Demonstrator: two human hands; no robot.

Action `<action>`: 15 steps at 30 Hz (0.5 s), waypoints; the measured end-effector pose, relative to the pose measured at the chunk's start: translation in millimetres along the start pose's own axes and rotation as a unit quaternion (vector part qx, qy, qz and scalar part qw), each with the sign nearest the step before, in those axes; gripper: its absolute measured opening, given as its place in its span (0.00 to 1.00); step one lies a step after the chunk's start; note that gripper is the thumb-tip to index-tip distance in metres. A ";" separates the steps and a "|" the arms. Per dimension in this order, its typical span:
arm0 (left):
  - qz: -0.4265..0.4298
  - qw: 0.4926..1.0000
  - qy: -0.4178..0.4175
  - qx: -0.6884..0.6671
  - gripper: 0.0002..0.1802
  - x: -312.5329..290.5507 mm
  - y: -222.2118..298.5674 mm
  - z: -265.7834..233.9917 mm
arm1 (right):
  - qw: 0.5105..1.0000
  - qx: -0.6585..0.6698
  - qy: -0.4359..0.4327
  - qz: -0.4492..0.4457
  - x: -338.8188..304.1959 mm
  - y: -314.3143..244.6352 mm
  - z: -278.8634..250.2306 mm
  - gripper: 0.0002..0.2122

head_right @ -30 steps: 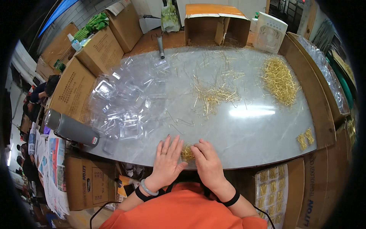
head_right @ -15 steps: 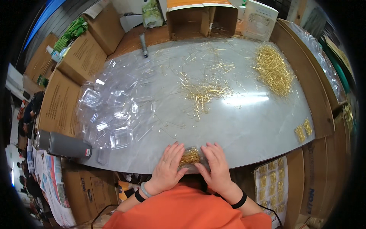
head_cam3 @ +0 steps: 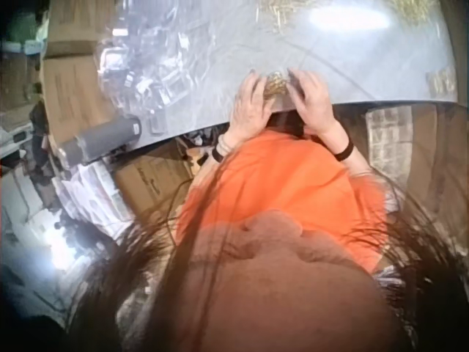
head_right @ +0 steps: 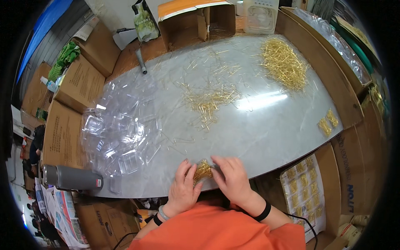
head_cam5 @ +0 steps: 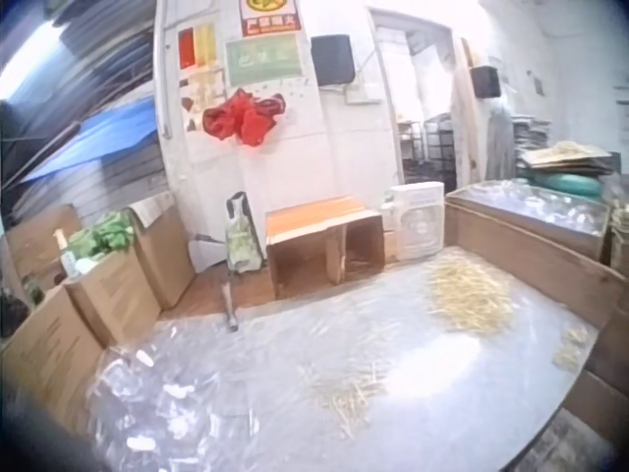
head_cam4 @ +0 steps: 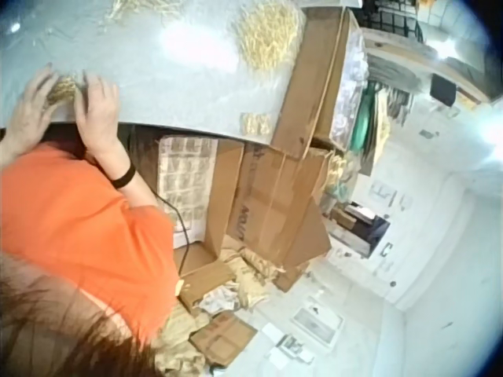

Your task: The recorder is sorting and counting small gold-colored metal pins at a workshop table.

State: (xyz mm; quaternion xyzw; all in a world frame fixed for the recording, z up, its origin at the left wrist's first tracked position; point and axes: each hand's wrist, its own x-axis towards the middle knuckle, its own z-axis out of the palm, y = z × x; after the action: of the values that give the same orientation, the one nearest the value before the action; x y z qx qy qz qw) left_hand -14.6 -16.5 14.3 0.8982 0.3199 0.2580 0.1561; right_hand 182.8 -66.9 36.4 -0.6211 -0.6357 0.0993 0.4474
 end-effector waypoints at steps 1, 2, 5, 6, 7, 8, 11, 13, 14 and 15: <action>0.003 1.000 0.000 -0.001 0.35 -0.2 -0.2 -0.4 | 1.000 0.004 -0.014 -0.006 2.4 2.0 -0.5 0.17; 0.006 1.000 0.001 -0.002 0.35 -0.4 -0.7 -0.8 | 0.999 0.008 -0.028 -0.013 4.3 5.8 -1.7 0.17; 0.012 1.000 0.000 0.000 0.34 -0.8 -1.7 -0.9 | 0.997 0.011 -0.070 -0.012 12.7 11.6 -4.8 0.14; 0.013 1.000 0.000 0.001 0.34 -0.7 -2.2 -0.8 | 0.996 0.010 -0.084 -0.007 15.1 12.4 -5.1 0.13; 0.013 1.000 0.000 -0.001 0.34 -0.6 -2.0 -1.2 | 0.997 0.025 -0.071 0.002 16.9 12.6 -5.2 0.12; 0.012 1.000 0.001 -0.004 0.34 -0.3 -1.2 -2.0 | 0.997 0.041 -0.059 0.010 18.6 12.5 -5.2 0.11; 0.006 1.000 0.005 -0.013 0.34 -1.2 -1.9 -2.2 | 0.982 0.123 -0.079 0.124 21.0 3.8 -8.7 0.09; 0.005 1.000 0.005 -0.020 0.35 -0.9 -1.6 -1.4 | 0.975 0.141 -0.088 0.149 19.0 -1.0 -7.9 0.08; 0.005 1.000 0.005 -0.023 0.35 -0.3 -1.4 -1.3 | 0.981 0.129 -0.083 0.122 17.2 -1.9 -3.7 0.08; 0.005 1.000 0.004 -0.027 0.35 -0.4 -1.1 -0.9 | 0.986 0.116 -0.079 0.094 14.6 -0.9 0.2 0.08</action>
State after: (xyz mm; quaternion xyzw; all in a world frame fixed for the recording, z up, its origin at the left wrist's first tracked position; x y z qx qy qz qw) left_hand -15.8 -15.9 14.4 0.8941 0.3094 0.2709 0.1775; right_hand 184.6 -54.2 43.4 -0.6125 -0.5920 0.2622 0.4535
